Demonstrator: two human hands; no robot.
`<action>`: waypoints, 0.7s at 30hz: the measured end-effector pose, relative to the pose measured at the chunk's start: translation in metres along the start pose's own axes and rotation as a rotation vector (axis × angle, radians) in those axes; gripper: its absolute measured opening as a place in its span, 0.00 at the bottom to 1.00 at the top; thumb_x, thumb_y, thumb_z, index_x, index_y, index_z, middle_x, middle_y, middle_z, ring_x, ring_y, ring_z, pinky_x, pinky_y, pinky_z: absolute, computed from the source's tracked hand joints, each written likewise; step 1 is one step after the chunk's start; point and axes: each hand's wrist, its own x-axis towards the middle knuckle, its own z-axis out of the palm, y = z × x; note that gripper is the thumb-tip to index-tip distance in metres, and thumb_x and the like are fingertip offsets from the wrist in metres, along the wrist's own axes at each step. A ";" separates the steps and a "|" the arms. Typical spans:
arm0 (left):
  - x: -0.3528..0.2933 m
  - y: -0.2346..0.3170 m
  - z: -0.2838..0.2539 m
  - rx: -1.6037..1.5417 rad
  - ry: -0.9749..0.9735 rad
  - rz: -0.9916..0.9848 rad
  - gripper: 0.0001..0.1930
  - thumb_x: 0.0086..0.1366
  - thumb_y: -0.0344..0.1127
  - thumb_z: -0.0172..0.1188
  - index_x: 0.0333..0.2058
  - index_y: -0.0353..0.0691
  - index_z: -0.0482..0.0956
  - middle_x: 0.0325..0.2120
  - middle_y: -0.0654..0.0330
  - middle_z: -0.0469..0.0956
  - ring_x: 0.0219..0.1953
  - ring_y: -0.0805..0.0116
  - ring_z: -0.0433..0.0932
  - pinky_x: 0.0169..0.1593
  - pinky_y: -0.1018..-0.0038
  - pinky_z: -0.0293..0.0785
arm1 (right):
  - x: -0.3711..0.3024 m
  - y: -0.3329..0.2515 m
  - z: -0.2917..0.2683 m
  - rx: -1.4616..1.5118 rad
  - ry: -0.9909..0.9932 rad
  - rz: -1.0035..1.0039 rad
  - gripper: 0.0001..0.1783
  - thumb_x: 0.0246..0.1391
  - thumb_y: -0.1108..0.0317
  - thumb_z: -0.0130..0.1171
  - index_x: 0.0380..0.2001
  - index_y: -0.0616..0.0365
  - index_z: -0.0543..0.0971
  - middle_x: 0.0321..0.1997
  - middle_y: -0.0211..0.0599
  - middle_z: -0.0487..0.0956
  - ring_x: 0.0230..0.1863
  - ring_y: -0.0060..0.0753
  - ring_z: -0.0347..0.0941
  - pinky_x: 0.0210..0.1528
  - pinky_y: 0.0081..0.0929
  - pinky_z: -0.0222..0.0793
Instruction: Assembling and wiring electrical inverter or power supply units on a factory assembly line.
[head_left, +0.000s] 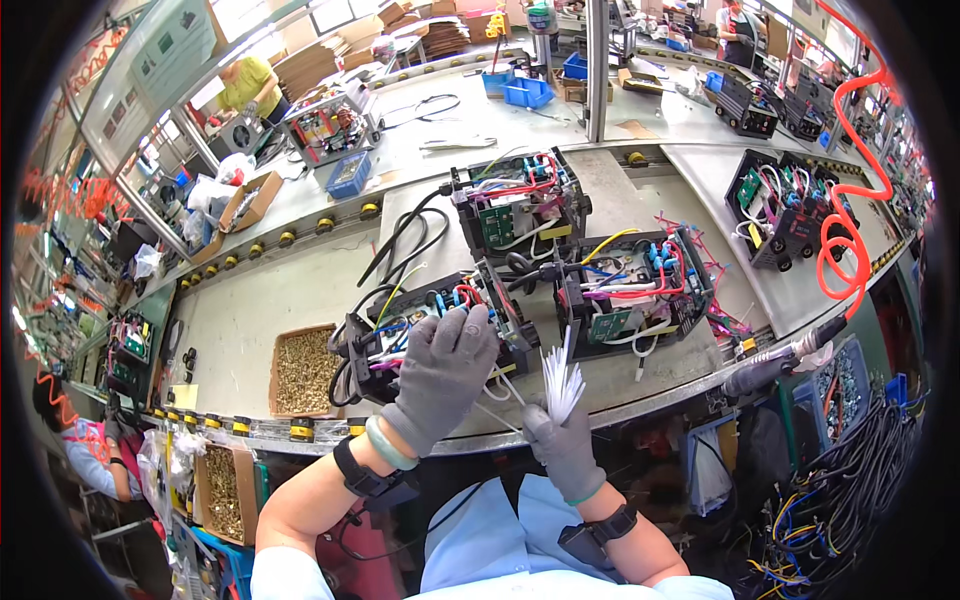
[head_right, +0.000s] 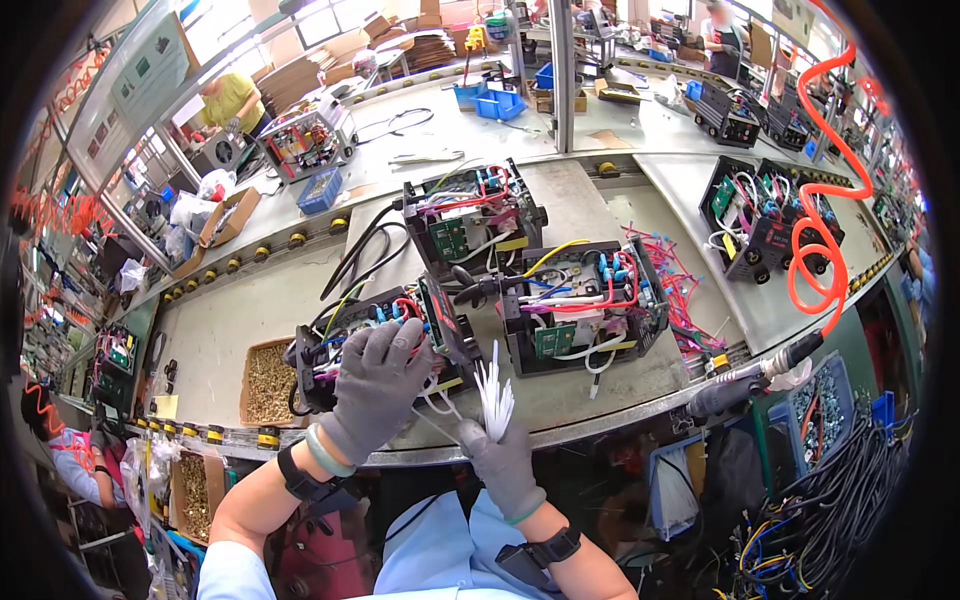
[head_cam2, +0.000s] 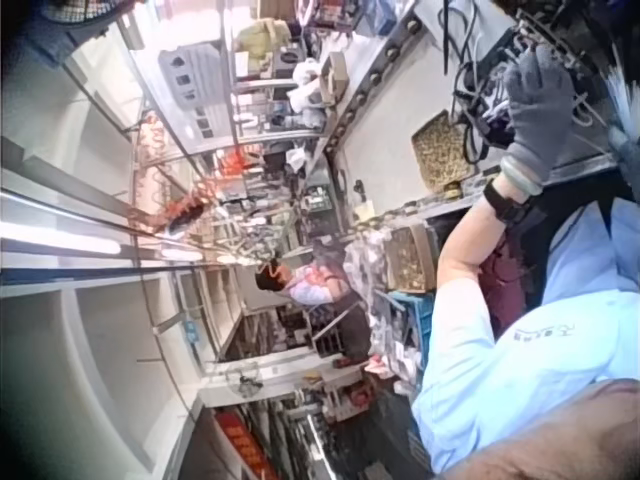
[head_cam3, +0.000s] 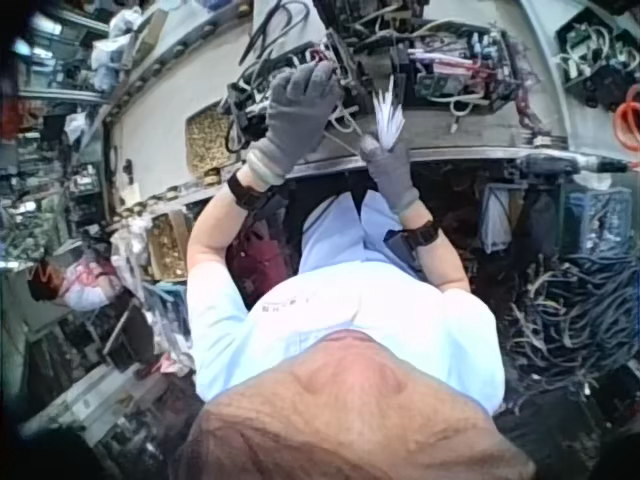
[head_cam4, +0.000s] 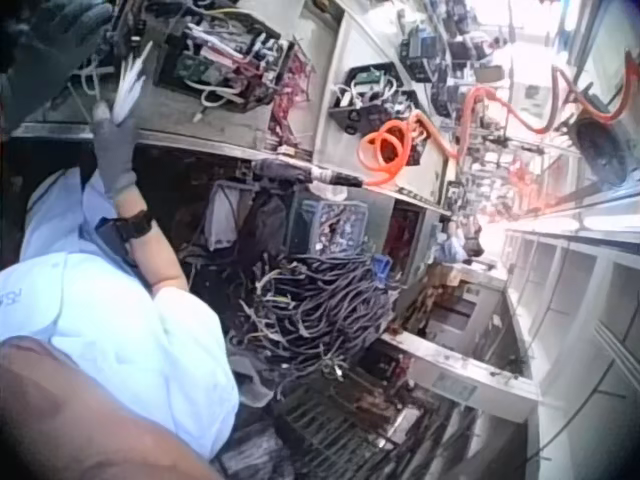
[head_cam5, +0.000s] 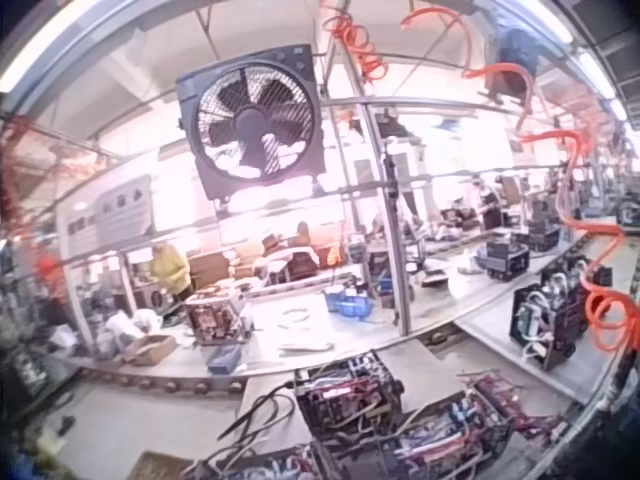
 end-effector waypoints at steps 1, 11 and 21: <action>0.000 0.000 0.001 -0.001 -0.001 0.006 0.17 0.49 0.35 0.62 0.41 0.45 0.80 0.49 0.62 0.73 0.54 0.61 0.71 0.55 0.61 0.65 | 0.000 0.003 0.001 -0.077 0.015 -0.022 0.09 0.56 0.66 0.61 0.33 0.62 0.79 0.27 0.27 0.76 0.24 0.16 0.68 0.24 0.21 0.63; 0.011 -0.007 -0.011 -0.483 -0.071 -0.230 0.07 0.53 0.33 0.64 0.31 0.40 0.81 0.41 0.58 0.75 0.45 0.54 0.74 0.49 0.60 0.71 | 0.009 0.011 0.007 0.037 0.053 -0.004 0.14 0.59 0.67 0.58 0.46 0.63 0.79 0.27 0.27 0.76 0.25 0.16 0.68 0.23 0.18 0.62; 0.003 -0.006 -0.020 -0.231 -0.089 -0.128 0.09 0.56 0.38 0.62 0.33 0.39 0.81 0.45 0.56 0.75 0.47 0.52 0.74 0.49 0.58 0.72 | 0.033 -0.014 0.068 0.396 -0.165 0.059 0.14 0.67 0.57 0.49 0.27 0.48 0.72 0.17 0.20 0.64 0.13 0.14 0.54 0.17 0.18 0.49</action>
